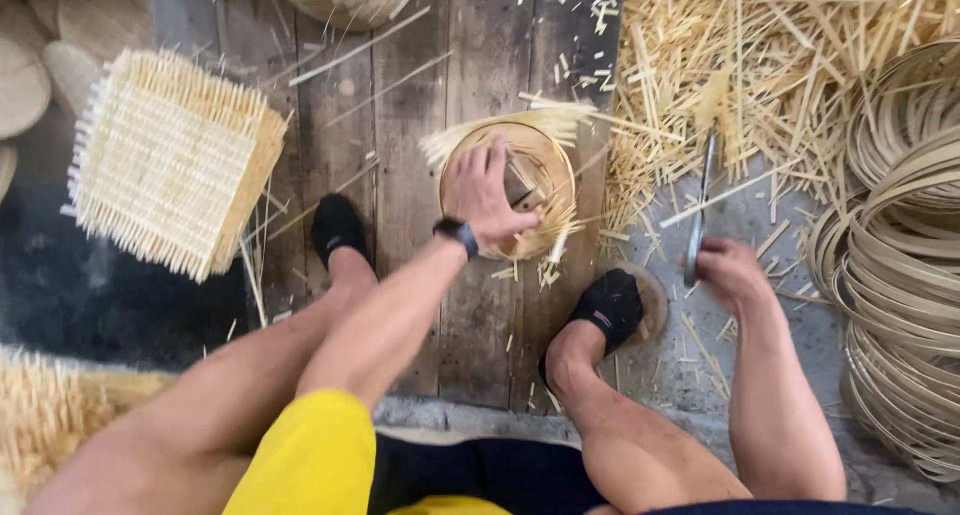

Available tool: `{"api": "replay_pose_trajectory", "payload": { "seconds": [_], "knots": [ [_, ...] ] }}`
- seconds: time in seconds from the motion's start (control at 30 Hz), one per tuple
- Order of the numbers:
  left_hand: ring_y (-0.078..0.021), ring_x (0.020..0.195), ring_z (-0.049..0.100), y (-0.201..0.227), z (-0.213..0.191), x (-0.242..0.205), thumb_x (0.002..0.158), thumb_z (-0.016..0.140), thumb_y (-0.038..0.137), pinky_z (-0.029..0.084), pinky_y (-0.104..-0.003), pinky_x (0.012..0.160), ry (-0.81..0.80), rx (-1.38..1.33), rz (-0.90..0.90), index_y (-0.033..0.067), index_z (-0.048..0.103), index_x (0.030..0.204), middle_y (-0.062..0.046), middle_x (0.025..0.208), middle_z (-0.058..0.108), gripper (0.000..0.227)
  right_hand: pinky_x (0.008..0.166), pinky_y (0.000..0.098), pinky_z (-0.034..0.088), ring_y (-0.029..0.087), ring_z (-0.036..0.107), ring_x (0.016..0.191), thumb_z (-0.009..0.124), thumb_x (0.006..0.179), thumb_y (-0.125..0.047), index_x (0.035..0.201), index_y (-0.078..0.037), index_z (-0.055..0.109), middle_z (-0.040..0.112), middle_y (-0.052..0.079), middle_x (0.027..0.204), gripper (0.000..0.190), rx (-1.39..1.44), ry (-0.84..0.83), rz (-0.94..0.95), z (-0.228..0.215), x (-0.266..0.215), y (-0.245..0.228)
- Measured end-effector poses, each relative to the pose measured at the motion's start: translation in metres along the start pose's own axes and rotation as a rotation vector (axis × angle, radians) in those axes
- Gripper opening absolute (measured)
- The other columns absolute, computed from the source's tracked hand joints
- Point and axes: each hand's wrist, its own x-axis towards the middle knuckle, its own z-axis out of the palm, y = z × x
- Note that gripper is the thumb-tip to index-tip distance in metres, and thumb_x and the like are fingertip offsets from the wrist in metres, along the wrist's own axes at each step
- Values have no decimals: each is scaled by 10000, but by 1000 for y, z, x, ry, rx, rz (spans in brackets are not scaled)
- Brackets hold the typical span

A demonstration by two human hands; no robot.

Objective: Constructing and trimming bamboo lids using a wooden mold and shears.

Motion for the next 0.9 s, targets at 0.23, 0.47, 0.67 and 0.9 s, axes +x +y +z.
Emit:
{"api": "replay_pose_trajectory", "payload": {
  "seconds": [0.23,0.47,0.67,0.9],
  "knots": [
    [-396,1170,517,3,25,9,436,877,624,384,-524,990,351,116,-221,45,365,1405,-228,1294,535,1240,477,287,460,154,588,587,797,938,-123,891,-51,555,573,40,724,257,800,-187,-223,54,-109,-62],
    [-362,1203,510,31,7,4,554,879,587,372,-542,1082,203,-35,-460,35,344,1461,-191,1270,549,1189,554,269,490,123,630,593,808,946,-240,913,-56,693,663,35,705,220,134,255,-762,103,-150,-141],
    [-370,1206,499,28,7,10,479,901,582,377,-546,1021,170,-39,-490,21,282,1477,-188,1287,542,1301,482,336,468,153,574,515,835,841,-346,874,-1,738,620,74,628,360,-301,-148,-27,112,-110,-146],
    [-379,1238,470,25,25,6,472,916,561,337,-578,1035,156,-19,-513,37,205,1518,-207,1329,500,1369,485,250,417,90,552,563,745,917,-326,932,9,703,639,9,691,337,497,-50,-319,128,-107,-98]
  ]
}}
